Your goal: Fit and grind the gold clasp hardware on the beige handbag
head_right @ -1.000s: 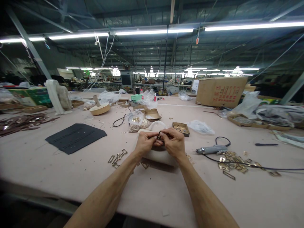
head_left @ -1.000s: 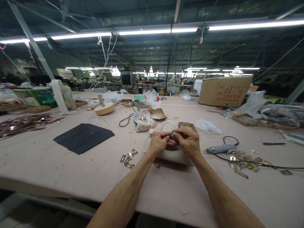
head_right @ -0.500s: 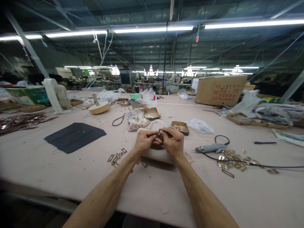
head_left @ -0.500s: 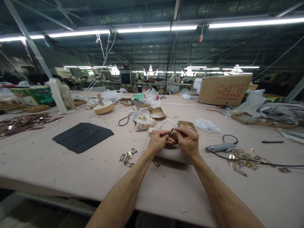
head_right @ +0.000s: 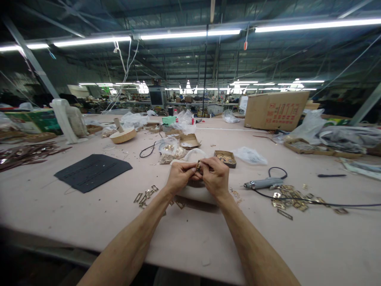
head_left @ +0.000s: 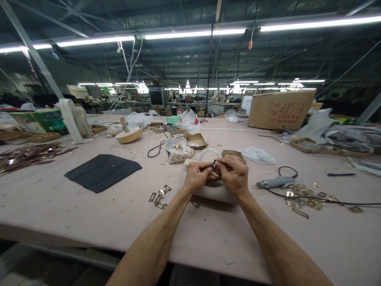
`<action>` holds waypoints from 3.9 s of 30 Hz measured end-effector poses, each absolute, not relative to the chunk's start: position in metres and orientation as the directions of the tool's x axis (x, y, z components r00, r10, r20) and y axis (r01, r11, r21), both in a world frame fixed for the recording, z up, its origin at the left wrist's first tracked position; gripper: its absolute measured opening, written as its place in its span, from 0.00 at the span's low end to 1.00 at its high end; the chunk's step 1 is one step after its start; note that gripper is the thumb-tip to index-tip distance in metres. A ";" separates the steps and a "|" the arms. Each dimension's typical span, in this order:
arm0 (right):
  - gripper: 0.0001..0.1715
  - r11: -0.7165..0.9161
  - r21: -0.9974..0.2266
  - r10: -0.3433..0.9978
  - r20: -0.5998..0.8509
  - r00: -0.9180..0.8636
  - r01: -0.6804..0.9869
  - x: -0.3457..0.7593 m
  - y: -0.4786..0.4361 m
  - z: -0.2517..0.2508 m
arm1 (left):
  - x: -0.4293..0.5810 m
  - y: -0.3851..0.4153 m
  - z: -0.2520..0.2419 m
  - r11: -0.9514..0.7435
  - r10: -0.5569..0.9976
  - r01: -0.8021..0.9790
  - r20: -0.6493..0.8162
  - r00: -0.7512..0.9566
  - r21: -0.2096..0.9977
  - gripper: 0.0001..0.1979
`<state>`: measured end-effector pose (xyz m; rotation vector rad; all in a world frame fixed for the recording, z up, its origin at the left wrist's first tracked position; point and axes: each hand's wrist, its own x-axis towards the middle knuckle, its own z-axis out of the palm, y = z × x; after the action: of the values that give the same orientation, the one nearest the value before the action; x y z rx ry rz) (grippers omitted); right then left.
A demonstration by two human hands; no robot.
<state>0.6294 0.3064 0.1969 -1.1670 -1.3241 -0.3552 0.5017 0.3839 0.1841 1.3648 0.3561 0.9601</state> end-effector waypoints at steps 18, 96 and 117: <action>0.09 0.386 -0.450 0.409 0.866 0.287 0.805 0.627 0.303 0.198 | 0.506 0.382 0.181 -0.141 0.765 -0.379 0.344 0.545 0.915 0.14; 0.12 0.505 -0.526 0.688 0.724 0.048 0.685 0.658 0.304 0.204 | 0.495 0.381 0.186 -0.051 0.701 -0.325 0.266 0.662 0.944 0.21; 0.25 -0.856 -0.391 0.381 -0.035 0.924 0.339 0.818 0.244 0.186 | 0.509 0.391 0.175 -0.094 0.826 -0.441 0.317 0.466 0.893 0.20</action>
<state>0.8181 0.2444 0.1856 -2.6994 -0.5255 0.1559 0.5088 0.3910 0.1750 1.2640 0.3931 1.1059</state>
